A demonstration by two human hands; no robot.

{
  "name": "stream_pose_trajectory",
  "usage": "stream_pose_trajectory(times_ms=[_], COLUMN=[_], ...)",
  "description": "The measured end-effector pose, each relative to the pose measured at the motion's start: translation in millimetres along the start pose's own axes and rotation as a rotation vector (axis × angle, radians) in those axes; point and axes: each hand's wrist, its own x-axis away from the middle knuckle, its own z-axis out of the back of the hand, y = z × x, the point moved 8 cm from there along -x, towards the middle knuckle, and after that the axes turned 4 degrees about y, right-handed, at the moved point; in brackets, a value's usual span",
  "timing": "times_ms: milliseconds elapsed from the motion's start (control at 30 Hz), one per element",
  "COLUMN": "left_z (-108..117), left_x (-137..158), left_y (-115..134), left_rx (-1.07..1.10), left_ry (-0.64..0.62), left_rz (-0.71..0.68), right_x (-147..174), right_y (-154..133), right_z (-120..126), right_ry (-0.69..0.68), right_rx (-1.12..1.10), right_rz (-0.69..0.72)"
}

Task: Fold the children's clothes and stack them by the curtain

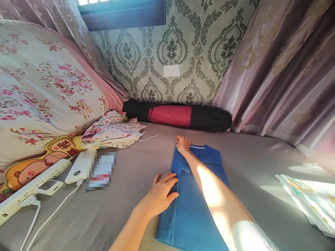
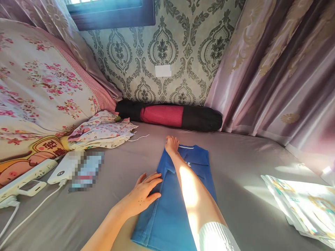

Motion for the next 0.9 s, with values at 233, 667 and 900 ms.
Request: stream_pose_trajectory(times_ms=[233,667,900], left_z=[4,15,18], left_x=[2,-4,-4], left_y=[2,-8,-16], left_rx=[0.003,-0.092,-0.089], left_ry=[0.014,0.211,0.222], left_rz=[-0.011,0.053,0.12], right_x=[11,67,65], right_y=[-3,-7,-6], right_z=[4,-16,-14], right_ry=[-0.02,-0.163,-0.12], right_rx=[0.011,0.09,0.086], right_rz=[0.097,0.165,0.168])
